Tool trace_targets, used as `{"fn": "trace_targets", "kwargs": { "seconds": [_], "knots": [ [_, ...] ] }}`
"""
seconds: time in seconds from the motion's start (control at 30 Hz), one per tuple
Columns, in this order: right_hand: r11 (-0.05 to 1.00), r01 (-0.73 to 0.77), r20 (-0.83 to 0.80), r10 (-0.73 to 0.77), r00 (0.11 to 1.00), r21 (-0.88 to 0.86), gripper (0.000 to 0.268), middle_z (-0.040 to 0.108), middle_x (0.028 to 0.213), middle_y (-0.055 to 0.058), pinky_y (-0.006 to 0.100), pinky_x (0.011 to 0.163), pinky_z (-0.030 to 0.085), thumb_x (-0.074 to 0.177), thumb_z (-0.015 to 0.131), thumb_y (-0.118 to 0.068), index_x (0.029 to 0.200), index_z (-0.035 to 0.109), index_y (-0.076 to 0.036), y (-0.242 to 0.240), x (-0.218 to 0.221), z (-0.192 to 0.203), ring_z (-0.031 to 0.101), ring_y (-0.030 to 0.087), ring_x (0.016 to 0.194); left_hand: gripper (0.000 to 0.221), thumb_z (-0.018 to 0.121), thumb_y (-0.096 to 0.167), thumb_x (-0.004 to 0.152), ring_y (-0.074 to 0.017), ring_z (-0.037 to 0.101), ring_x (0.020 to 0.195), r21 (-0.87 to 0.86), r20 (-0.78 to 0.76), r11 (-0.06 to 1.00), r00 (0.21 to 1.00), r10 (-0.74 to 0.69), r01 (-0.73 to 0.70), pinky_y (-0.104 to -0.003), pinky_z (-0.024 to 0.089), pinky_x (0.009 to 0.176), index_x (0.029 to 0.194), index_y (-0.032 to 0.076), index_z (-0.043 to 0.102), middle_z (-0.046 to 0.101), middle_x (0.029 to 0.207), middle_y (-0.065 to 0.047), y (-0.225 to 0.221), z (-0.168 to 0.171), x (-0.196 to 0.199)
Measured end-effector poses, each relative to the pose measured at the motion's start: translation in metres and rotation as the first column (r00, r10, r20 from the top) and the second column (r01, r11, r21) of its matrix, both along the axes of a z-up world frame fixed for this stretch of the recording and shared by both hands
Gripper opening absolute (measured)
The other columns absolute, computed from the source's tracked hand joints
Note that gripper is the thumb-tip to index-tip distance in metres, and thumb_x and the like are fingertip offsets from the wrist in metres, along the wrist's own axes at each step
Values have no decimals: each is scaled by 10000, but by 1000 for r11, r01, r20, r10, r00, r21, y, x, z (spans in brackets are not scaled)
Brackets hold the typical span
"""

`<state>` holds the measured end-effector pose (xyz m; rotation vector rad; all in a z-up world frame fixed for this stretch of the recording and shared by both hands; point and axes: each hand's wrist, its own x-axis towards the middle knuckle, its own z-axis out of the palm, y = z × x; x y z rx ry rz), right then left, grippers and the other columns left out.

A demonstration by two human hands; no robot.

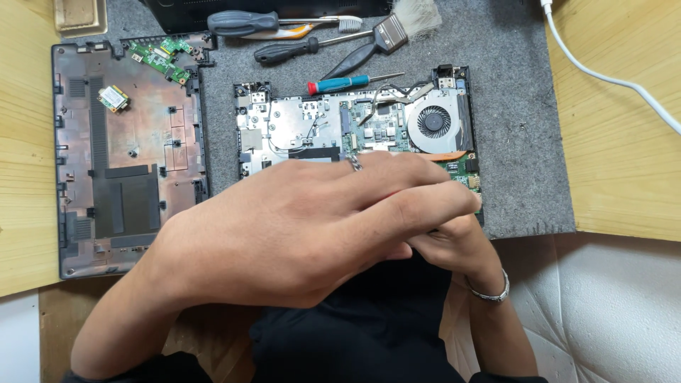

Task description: Removing screws and extracting the motherboard from a laptop chassis

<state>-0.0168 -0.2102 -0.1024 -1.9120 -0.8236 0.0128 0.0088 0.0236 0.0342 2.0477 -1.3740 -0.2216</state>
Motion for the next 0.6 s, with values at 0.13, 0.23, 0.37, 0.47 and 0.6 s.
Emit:
{"fn": "trace_targets", "kwargs": {
  "seconds": [0.13, 0.23, 0.37, 0.47, 0.6],
  "knots": [
    [1000, 31, 196, -29, 980, -6, 167, 727, 840, 127, 381, 708, 512, 936, 703, -124, 895, 685, 37, -13, 4, -28, 705, 208, 817, 336, 443, 22, 1056, -310, 516, 839, -44, -116, 998, 993, 29, -35, -420, 447, 637, 1376, 111, 390, 475, 1075, -107, -7, -8, 3],
    [999, 13, 116, -7, 993, -52, 250, 547, 665, 88, 370, 584, 382, 897, 736, -133, 753, 553, -40, -14, 4, -31, 525, 215, 613, 371, 529, -6, 1057, -297, 491, 783, -97, -110, 992, 992, 66, -77, -399, 429, 659, 1390, 72, 385, 462, 1016, -106, -10, -14, 4],
    [997, 74, 237, -76, 968, 18, 312, 456, 659, 86, 394, 562, 327, 947, 671, -140, 739, 468, -28, -8, 4, -44, 447, 231, 588, 198, 453, 101, 1137, -273, 430, 763, -196, 0, 966, 985, 172, -169, -372, 440, 680, 1312, 13, 422, 433, 974, -110, -11, -15, -5],
    [993, 113, 267, -114, 957, 21, 371, 428, 629, 88, 395, 540, 318, 946, 652, -175, 678, 433, -43, -13, 1, -57, 428, 219, 561, 129, 437, 39, 1127, -267, 444, 762, -256, 143, 941, 954, 265, -223, -369, 448, 666, 1233, -1, 499, 461, 966, -112, -18, -17, -14],
    [995, 97, 225, -101, 969, 28, 399, 425, 628, 74, 385, 542, 317, 949, 641, -216, 669, 408, -52, -12, 0, -60, 424, 207, 564, 140, 457, 14, 1134, -232, 432, 620, -248, 408, 923, 832, 376, -295, -354, 427, 594, 1212, 53, 567, 494, 952, -84, -26, -25, -19]
  ]
}}
